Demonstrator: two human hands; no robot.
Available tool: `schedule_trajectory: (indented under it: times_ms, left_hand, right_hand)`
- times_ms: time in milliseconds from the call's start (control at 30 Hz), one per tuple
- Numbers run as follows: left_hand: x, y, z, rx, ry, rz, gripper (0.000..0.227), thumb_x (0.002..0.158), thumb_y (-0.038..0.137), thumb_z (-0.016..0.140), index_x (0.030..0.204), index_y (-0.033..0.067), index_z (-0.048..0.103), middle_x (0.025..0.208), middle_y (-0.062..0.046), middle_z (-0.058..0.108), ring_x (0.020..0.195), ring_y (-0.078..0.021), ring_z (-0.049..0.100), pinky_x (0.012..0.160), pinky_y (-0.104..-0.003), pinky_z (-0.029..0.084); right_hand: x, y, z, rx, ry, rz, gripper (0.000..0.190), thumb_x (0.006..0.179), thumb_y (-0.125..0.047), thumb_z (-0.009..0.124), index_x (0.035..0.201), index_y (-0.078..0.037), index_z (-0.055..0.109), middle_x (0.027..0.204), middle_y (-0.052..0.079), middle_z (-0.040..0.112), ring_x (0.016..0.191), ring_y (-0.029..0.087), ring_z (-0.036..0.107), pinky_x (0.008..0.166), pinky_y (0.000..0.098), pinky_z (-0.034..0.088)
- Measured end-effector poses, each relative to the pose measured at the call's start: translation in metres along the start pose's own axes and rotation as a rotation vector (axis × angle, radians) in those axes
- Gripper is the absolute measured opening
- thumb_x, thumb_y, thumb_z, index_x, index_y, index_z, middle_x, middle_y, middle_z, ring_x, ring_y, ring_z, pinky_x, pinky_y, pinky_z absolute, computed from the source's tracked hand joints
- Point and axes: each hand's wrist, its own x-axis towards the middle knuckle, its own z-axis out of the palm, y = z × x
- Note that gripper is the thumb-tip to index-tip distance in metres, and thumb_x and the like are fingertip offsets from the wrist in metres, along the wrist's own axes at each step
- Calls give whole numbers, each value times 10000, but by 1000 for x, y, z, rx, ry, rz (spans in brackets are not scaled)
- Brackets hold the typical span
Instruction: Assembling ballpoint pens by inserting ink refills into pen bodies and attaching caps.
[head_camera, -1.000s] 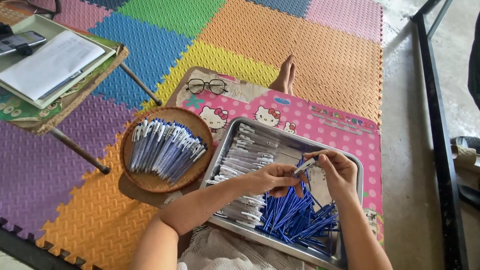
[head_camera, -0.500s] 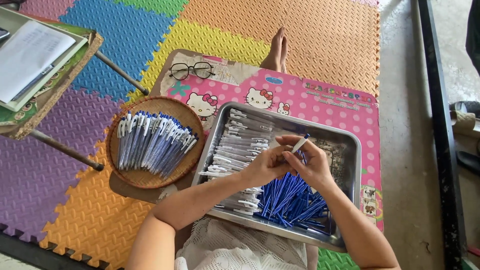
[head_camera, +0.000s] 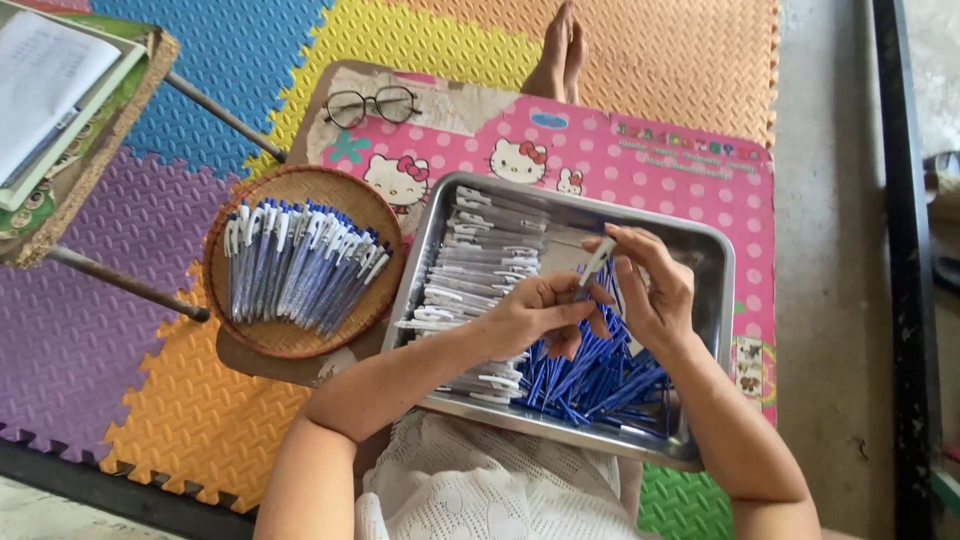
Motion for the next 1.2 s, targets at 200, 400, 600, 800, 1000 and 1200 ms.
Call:
schedule_trajectory:
  times_ms: [200,400,600,800,1000,1200]
  left_hand:
    - [0,14,0,18,-72,-70,256,1101,42,559,1336,-52,592,979,-221,764,610,-195,747,470,-225,574]
    - [4,-12,-18,182,-42,51,292,1067,-13,574,1351,-77,549,909,-213,753,608,-237,751,468,-264,592]
    - [9,-26,-27,293,-1,111,234,1081,6,557,1306,-51,583,931,-171,757,668,-198,762,523,-253,610]
    - [15,-41,-43,457,37,164,203,1085,21,571,1251,-11,683,880,-128,731,611,-142,684,522,-227,552]
    - [13,-8,-12,616,40,196,248,1067,-12,590,1284,-35,709,929,-166,756,702,-194,687,666,-292,556]
    - [19,4,3,459,14,195,354,1077,-24,565,1428,-31,612,849,-81,734,588,-21,527,546,-161,428]
  right_hand:
    - [0,-10,-11,122,-29,178,353,1075,-144,540,1365,12,667,1029,189,795,930,249,752,840,417,601]
    - [-10,-2,1,376,-226,166,747,940,-48,739,1598,12,391,1251,258,751,1157,284,741,918,376,589]
    - [-12,-3,6,479,-220,261,538,992,30,644,1499,22,467,1199,227,784,984,163,744,741,221,583]
    - [-7,12,6,880,-265,522,443,1059,-289,483,1273,77,610,1096,199,758,754,114,619,576,232,501]
    - [-15,38,-6,1095,-363,520,583,1058,-373,292,1136,104,619,938,285,736,863,286,674,677,419,521]
    - [-18,42,0,1090,-254,640,538,1109,-352,311,1214,90,600,1047,312,750,804,346,750,541,425,553]
